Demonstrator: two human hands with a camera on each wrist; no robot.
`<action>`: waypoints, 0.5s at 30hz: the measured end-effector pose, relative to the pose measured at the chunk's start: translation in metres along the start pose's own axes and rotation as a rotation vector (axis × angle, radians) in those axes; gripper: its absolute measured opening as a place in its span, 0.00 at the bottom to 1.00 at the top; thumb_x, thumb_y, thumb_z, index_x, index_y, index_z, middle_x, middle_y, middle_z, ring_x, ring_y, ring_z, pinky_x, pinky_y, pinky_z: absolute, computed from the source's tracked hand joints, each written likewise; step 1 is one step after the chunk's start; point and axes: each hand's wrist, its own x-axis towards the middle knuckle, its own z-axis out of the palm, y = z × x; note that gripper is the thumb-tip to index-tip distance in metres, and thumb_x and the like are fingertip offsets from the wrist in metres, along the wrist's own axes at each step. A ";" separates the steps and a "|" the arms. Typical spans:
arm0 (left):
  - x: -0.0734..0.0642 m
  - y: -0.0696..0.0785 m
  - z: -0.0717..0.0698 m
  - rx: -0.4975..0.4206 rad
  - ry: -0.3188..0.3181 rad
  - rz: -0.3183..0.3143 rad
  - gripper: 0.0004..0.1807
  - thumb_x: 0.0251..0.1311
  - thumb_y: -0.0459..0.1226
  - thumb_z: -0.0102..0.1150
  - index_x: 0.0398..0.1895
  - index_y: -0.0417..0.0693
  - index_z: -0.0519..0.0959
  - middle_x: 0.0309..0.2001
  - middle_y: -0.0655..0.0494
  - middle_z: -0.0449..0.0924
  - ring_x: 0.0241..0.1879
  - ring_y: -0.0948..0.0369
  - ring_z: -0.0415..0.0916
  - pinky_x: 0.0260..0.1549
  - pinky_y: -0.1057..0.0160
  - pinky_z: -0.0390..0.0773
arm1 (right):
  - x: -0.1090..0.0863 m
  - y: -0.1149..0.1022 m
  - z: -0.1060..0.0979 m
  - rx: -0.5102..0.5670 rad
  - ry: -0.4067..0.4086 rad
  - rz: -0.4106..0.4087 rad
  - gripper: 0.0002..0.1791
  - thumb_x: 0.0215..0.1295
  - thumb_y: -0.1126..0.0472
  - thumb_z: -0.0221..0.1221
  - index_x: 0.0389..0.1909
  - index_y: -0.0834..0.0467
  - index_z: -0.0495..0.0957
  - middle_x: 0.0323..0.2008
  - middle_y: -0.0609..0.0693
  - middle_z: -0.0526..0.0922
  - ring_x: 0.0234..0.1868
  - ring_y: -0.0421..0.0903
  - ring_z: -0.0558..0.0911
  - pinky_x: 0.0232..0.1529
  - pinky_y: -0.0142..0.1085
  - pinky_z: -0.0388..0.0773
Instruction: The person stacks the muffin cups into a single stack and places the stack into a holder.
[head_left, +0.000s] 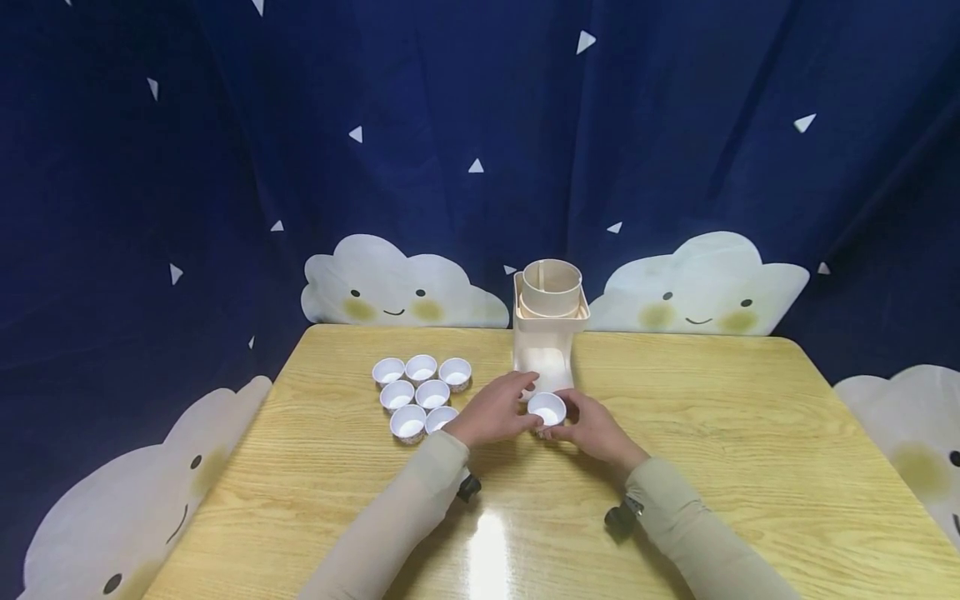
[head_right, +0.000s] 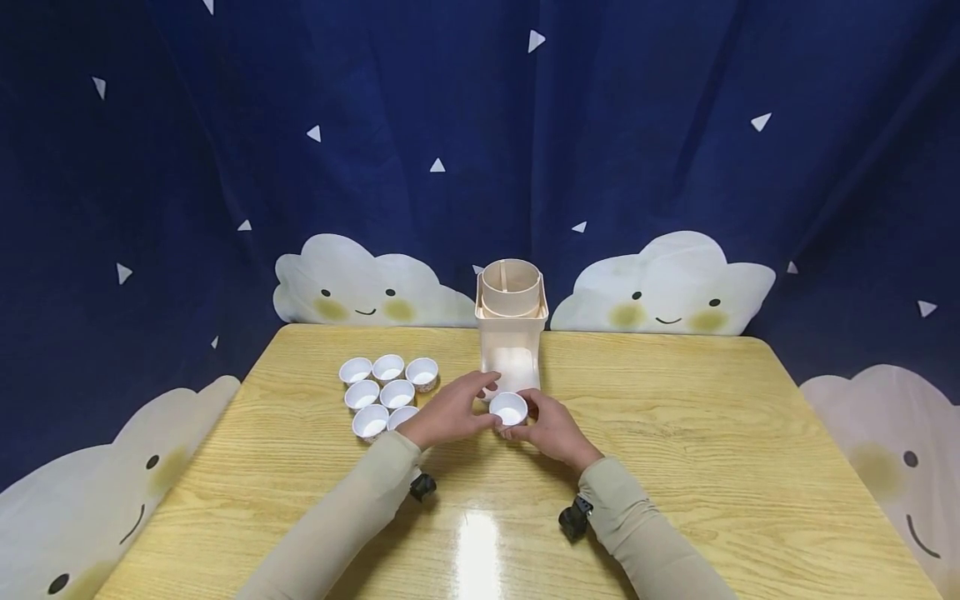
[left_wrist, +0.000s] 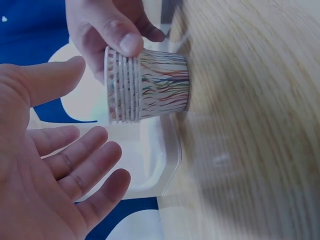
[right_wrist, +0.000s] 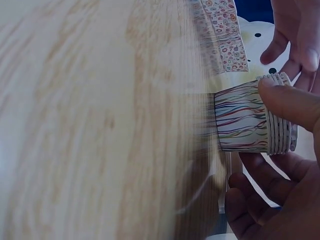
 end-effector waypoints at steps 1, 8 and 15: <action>-0.002 0.000 -0.002 -0.008 0.002 -0.003 0.35 0.59 0.44 0.66 0.68 0.43 0.68 0.57 0.47 0.79 0.56 0.52 0.79 0.57 0.56 0.78 | 0.000 0.000 0.000 -0.002 0.001 -0.001 0.35 0.52 0.57 0.74 0.60 0.63 0.73 0.56 0.58 0.82 0.61 0.56 0.78 0.66 0.52 0.73; -0.022 -0.003 -0.014 -0.073 0.028 -0.034 0.32 0.63 0.44 0.63 0.68 0.42 0.69 0.56 0.44 0.79 0.54 0.50 0.78 0.53 0.54 0.79 | -0.001 -0.001 0.002 0.000 0.006 0.002 0.35 0.51 0.60 0.74 0.61 0.64 0.73 0.56 0.61 0.82 0.61 0.59 0.79 0.64 0.54 0.74; -0.037 -0.010 -0.026 -0.067 0.065 -0.070 0.33 0.63 0.44 0.62 0.69 0.44 0.68 0.58 0.47 0.78 0.55 0.52 0.79 0.55 0.53 0.79 | -0.002 -0.003 0.002 0.004 -0.004 0.005 0.36 0.52 0.59 0.73 0.61 0.63 0.72 0.57 0.61 0.81 0.62 0.60 0.78 0.66 0.54 0.72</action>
